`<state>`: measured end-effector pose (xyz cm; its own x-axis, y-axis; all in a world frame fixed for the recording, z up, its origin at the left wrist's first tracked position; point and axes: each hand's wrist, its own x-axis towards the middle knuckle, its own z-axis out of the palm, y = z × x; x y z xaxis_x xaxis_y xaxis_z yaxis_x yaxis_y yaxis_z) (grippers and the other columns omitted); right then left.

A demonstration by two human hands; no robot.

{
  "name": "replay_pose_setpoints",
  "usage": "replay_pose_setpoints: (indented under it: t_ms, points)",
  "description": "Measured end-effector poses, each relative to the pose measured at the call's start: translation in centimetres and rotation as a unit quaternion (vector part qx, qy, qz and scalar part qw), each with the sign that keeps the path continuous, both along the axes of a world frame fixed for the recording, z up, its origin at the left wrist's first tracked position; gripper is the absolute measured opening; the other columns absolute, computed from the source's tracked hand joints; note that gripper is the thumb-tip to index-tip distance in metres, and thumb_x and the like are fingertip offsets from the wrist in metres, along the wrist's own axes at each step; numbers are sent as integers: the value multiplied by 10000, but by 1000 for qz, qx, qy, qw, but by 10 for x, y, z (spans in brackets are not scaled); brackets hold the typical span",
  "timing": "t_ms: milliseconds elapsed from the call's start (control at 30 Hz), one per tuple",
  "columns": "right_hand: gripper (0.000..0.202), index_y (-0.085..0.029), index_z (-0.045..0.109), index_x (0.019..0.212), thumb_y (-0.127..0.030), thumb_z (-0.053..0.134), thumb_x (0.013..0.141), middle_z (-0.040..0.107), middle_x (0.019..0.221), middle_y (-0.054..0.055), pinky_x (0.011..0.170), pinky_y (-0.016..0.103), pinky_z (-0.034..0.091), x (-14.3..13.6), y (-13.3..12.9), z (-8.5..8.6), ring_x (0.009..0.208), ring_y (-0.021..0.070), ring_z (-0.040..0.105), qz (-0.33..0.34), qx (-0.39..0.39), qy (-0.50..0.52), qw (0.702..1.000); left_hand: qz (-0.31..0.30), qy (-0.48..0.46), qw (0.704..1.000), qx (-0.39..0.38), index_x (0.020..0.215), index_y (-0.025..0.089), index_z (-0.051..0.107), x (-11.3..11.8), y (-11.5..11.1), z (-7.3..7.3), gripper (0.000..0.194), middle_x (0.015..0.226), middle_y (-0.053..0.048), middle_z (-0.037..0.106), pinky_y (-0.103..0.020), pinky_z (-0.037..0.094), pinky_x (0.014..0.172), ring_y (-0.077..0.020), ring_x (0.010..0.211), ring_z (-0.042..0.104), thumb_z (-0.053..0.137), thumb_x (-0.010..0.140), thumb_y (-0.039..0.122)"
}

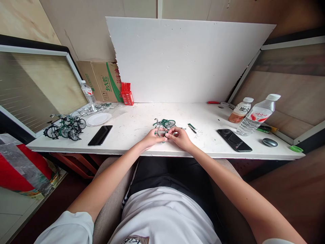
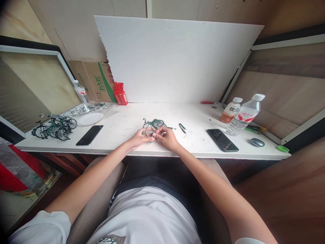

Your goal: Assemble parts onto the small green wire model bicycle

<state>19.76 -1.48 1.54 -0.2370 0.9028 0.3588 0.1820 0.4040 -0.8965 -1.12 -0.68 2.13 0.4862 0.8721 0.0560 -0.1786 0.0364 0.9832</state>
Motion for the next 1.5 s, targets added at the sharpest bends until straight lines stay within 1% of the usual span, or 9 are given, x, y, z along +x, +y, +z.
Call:
replay_pose_setpoints:
  t_ms: [167, 233, 300, 400, 533, 700, 1067, 1267, 1500]
  points:
    - [462, -229, 681, 866, -663, 832, 824, 735, 904, 46, 749, 389, 601, -1, -1, 1, 777, 217, 731, -13, 2, -10, 1000, 8, 6, 1000, 5, 1197, 154, 643, 1, -4, 2, 606, 940, -62, 770, -339, 533, 895, -174, 889, 732, 968, 690, 211]
    - [465, -232, 674, 865, -667, 834, 820, 733, 890, 42, 739, 391, 608, -1, -2, 2, 773, 221, 736, -11, -1, -3, 1000, 7, 9, 1000, -13, 1193, 150, 652, 3, -6, 5, 584, 935, -65, 774, -358, 542, 925, -175, 885, 736, 959, 697, 188]
    - [462, -235, 667, 867, -665, 832, 823, 730, 878, 39, 735, 396, 618, -1, -3, 3, 769, 225, 742, -2, -8, 13, 1000, 3, -13, 999, -51, 1161, 143, 674, 6, -8, 8, 534, 933, -66, 776, -391, 546, 991, -180, 906, 747, 944, 701, 154]
    - [460, -237, 660, 867, -664, 827, 831, 731, 868, 31, 743, 404, 631, 0, -3, 5, 743, 222, 749, 12, -22, 37, 999, -2, -85, 991, -107, 1052, 136, 715, 11, -11, 10, 414, 948, -60, 775, -424, 527, 1104, -183, 962, 754, 921, 695, 98]
    - [463, -234, 661, 872, -672, 811, 844, 733, 877, 23, 767, 396, 631, -1, -3, 5, 736, 212, 755, 13, -25, 43, 999, -8, -123, 984, -130, 1007, 127, 751, 14, -12, 9, 327, 932, -47, 763, -426, 517, 1156, -164, 963, 741, 885, 718, 56]
    - [452, -234, 648, 889, -661, 796, 866, 725, 883, 20, 770, 392, 619, -2, -2, 4, 739, 218, 768, 19, -35, 50, 998, -7, -135, 983, -128, 959, 130, 758, 14, -11, 7, 274, 924, -35, 752, -423, 523, 1145, -140, 893, 717, 863, 725, 34]
    - [474, -238, 639, 898, -677, 808, 841, 732, 923, 26, 775, 386, 630, -1, -1, 2, 765, 221, 772, 18, -44, 47, 998, -7, -131, 984, -122, 947, 133, 758, 14, -12, 7, 257, 977, -43, 749, -424, 511, 1155, -146, 946, 712, 859, 732, 36]
    - [509, -241, 635, 898, -724, 783, 838, 738, 888, 20, 797, 398, 629, -1, -1, 2, 759, 223, 771, 15, -45, 42, 998, 1, -127, 985, -121, 983, 151, 755, 14, -11, 6, 289, 980, -41, 761, -472, 510, 1181, -173, 976, 734, 847, 736, 32]
    - [499, -245, 632, 897, -723, 766, 852, 733, 868, 9, 808, 403, 625, -1, 1, 1, 752, 224, 770, 12, -59, 53, 997, -13, -131, 984, -117, 1021, 130, 771, 13, -10, 5, 283, 1102, -83, 773, -483, 483, 1219, -205, 1062, 747, 836, 762, 39]
